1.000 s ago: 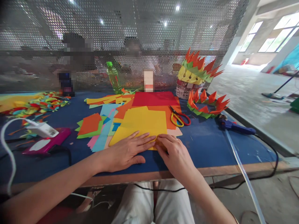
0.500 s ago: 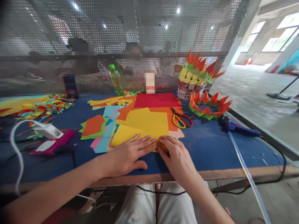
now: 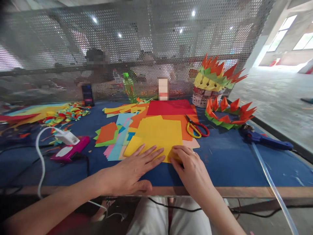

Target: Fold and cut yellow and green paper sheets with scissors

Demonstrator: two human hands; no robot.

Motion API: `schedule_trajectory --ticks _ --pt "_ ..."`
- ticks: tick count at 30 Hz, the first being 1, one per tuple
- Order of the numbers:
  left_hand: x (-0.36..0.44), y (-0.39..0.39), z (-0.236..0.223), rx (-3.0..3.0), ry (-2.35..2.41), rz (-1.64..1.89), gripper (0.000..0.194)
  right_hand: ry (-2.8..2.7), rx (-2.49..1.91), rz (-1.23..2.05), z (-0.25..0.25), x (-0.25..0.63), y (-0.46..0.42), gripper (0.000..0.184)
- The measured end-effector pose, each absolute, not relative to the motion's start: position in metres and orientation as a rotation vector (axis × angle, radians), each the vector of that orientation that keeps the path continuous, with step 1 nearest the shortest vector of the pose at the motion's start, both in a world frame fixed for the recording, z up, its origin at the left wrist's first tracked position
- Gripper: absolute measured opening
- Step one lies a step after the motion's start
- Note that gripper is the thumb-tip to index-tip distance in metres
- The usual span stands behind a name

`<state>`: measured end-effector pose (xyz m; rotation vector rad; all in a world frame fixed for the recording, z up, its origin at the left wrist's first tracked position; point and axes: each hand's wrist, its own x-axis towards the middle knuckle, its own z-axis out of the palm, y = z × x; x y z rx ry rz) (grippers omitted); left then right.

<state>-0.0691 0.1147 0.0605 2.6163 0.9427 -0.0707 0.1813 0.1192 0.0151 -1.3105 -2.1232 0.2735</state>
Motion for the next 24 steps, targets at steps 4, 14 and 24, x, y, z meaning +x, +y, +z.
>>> schedule_trajectory --ticks 4,14,24 --pt "-0.089 0.106 0.061 2.609 1.062 -0.07 0.083 -2.118 -1.309 0.268 0.015 0.181 0.119 0.018" --pt "-0.135 0.079 0.056 2.725 1.284 -0.024 0.078 -2.123 -1.306 0.286 0.016 0.181 0.119 0.016" --pt "-0.159 0.069 0.063 2.9 1.336 -0.115 0.07 -2.106 -1.323 0.286 0.017 0.178 0.119 0.019"
